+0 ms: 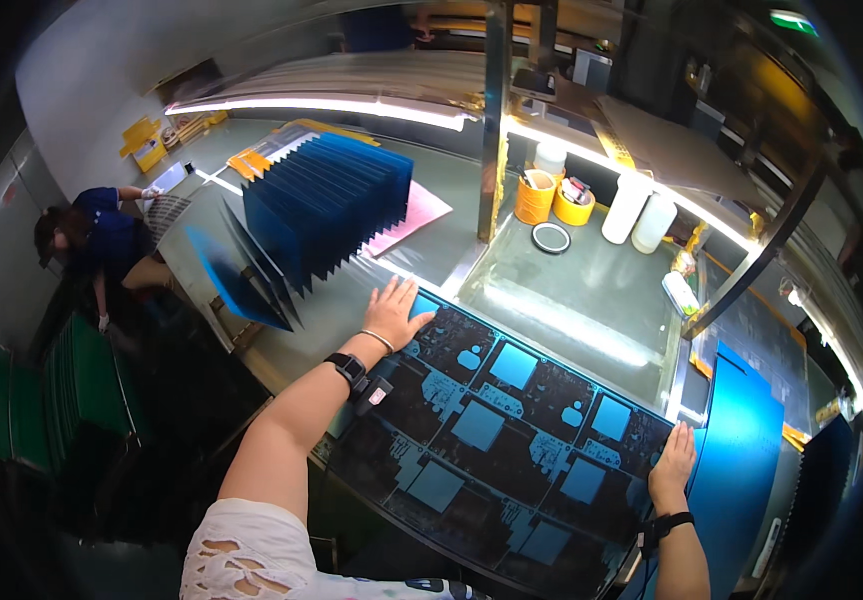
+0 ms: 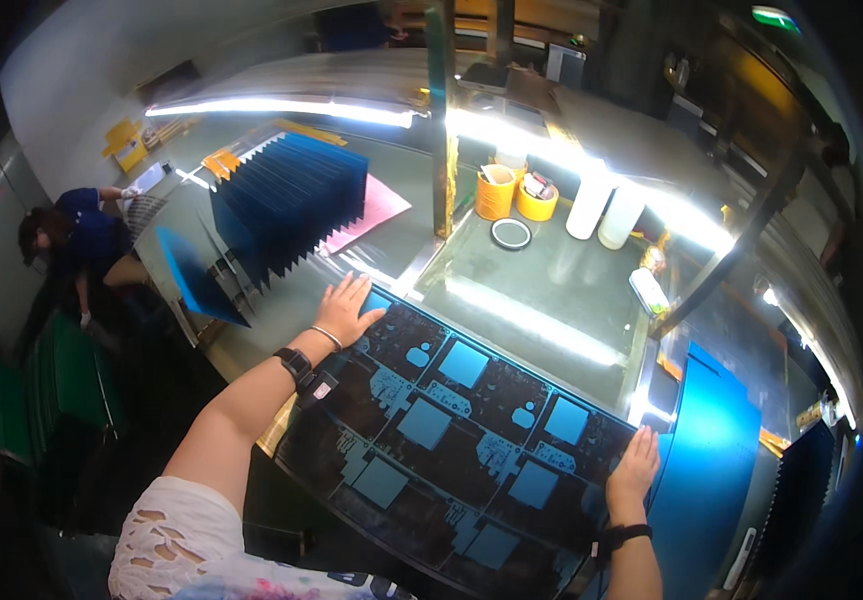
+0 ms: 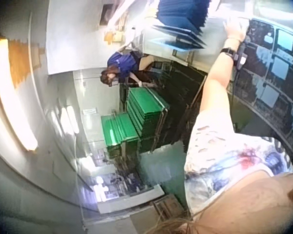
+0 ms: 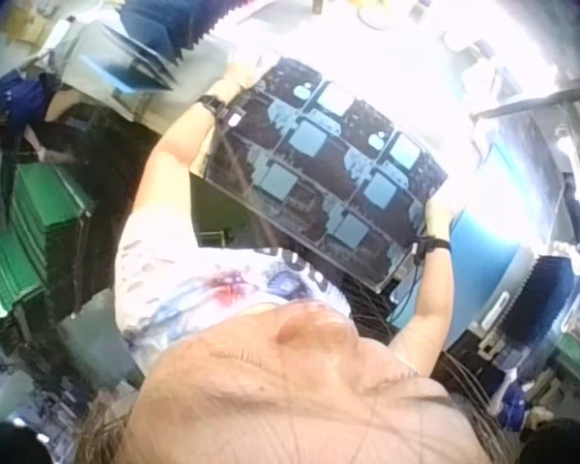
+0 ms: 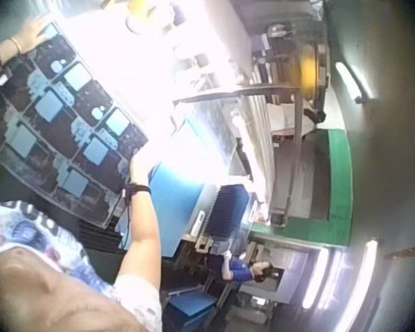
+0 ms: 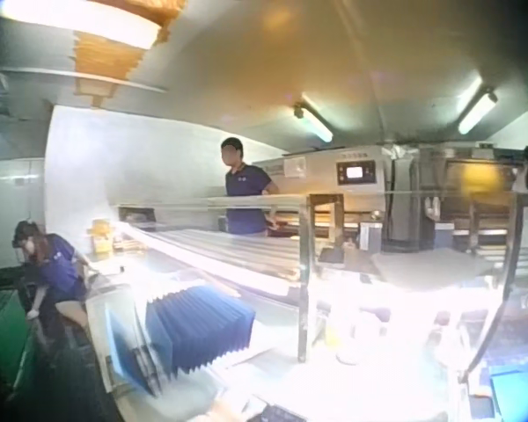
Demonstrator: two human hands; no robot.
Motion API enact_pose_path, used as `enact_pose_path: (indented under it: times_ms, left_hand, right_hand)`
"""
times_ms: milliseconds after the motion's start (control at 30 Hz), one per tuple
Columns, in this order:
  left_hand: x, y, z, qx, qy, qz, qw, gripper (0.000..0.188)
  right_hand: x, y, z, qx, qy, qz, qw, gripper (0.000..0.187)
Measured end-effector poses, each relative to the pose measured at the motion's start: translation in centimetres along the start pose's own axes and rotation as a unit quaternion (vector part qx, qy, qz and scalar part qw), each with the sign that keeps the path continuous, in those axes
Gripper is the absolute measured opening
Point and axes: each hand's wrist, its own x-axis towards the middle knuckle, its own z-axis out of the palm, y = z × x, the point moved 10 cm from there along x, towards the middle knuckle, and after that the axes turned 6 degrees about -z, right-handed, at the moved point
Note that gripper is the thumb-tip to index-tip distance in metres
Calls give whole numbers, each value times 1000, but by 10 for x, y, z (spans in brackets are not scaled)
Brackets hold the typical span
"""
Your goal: Moving metal racks and inspecting circuit board panels by overlaying a quality template.
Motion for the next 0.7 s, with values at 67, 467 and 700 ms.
enact_pose_path:
  times_ms: [67, 467, 700]
  left_hand:
    - [6, 4, -1, -6, 10, 7, 1000, 60]
    - [13, 6, 14, 22, -5, -6, 1000, 61]
    - [12, -4, 22, 50, -18, -22, 998, 66]
  right_hand:
    - [-2, 3, -4, 6, 11, -1, 1000, 56]
    - [2, -2, -19, -44, 32, -20, 998, 54]
    - [-89, -43, -40, -84, 8, -44, 995, 44]
